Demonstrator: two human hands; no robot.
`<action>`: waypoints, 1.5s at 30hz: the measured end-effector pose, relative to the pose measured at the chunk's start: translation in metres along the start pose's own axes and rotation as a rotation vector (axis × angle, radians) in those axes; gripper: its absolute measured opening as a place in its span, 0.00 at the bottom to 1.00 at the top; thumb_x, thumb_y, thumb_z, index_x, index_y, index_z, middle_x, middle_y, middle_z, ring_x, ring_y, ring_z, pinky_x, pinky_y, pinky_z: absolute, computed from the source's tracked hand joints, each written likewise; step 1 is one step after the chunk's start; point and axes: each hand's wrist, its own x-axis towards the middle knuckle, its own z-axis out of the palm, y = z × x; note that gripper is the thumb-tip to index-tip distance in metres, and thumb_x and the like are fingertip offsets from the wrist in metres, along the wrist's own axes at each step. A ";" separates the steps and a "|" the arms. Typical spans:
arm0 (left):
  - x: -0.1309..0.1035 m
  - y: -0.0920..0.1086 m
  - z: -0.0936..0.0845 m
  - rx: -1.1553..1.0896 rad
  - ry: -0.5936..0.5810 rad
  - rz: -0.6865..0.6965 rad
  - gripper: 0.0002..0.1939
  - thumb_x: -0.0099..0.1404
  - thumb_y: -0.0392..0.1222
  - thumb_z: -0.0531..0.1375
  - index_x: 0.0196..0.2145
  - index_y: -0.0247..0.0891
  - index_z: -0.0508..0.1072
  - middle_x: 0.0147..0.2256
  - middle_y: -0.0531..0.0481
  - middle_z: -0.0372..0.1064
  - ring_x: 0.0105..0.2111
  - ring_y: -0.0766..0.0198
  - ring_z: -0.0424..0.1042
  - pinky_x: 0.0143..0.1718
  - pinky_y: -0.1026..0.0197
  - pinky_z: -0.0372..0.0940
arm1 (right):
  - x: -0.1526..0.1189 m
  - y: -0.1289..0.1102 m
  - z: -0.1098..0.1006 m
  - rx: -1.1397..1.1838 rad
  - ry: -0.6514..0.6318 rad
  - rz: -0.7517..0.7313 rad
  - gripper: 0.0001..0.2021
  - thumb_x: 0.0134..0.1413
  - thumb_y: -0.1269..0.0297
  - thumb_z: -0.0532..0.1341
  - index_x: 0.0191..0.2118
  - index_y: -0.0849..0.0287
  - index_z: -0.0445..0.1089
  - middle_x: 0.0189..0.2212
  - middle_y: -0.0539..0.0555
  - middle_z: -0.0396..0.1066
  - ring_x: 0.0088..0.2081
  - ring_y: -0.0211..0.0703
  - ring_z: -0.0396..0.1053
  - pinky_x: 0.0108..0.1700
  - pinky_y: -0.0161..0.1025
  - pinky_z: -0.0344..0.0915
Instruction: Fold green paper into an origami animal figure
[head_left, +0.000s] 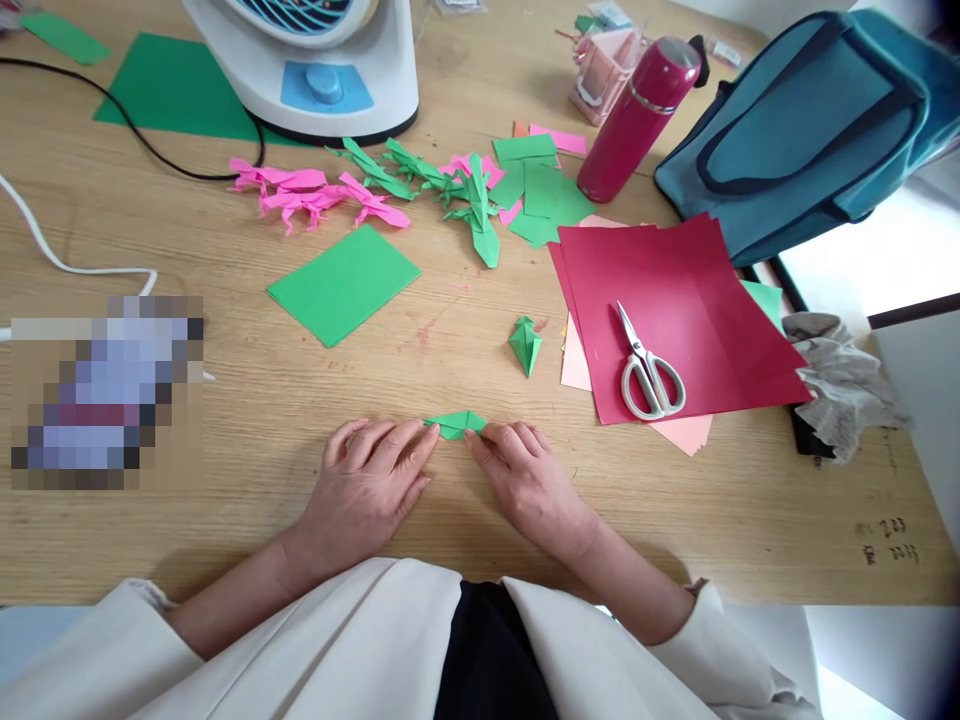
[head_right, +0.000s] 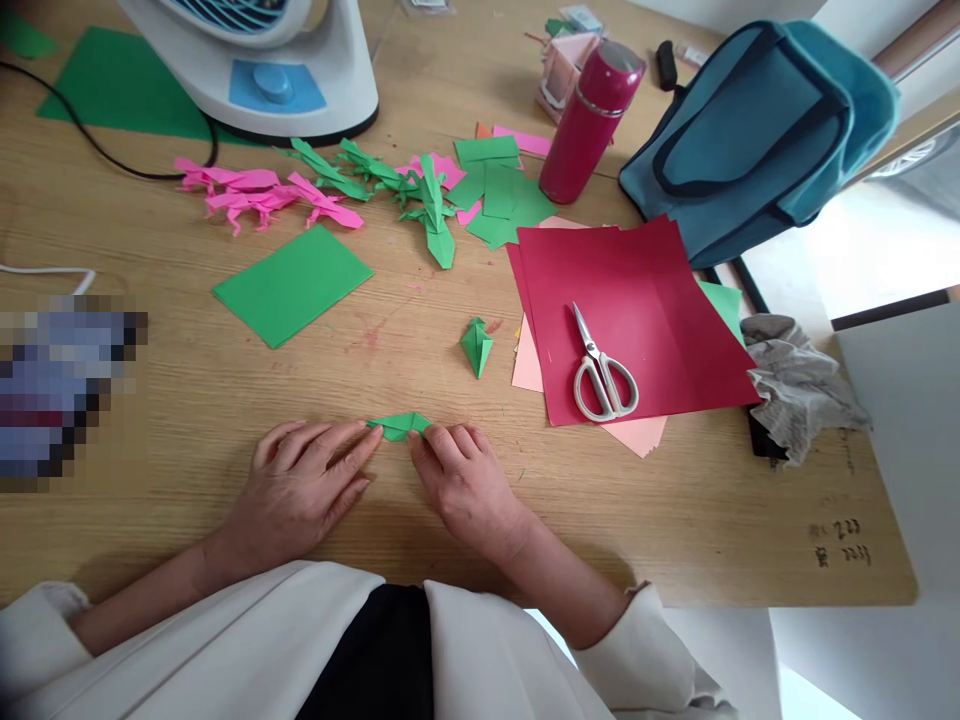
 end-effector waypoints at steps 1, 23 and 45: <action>0.000 0.000 0.000 -0.002 -0.003 -0.011 0.19 0.70 0.43 0.56 0.57 0.39 0.71 0.51 0.42 0.75 0.48 0.49 0.69 0.52 0.43 0.59 | 0.000 0.000 0.000 -0.003 0.006 -0.003 0.19 0.66 0.75 0.51 0.59 0.65 0.64 0.45 0.63 0.69 0.43 0.51 0.63 0.46 0.48 0.65; 0.010 0.012 0.006 -0.114 -0.012 0.124 0.19 0.72 0.40 0.53 0.58 0.39 0.71 0.56 0.43 0.72 0.53 0.51 0.70 0.61 0.45 0.54 | -0.001 0.009 -0.004 0.177 0.024 0.060 0.19 0.65 0.75 0.52 0.57 0.58 0.67 0.45 0.59 0.69 0.43 0.48 0.66 0.48 0.47 0.66; 0.015 0.010 0.007 -0.087 -0.030 0.173 0.19 0.73 0.40 0.52 0.57 0.30 0.70 0.50 0.42 0.76 0.48 0.52 0.71 0.54 0.48 0.59 | -0.005 0.017 -0.008 0.209 0.018 0.027 0.16 0.66 0.75 0.50 0.54 0.62 0.69 0.44 0.61 0.66 0.42 0.48 0.63 0.46 0.47 0.64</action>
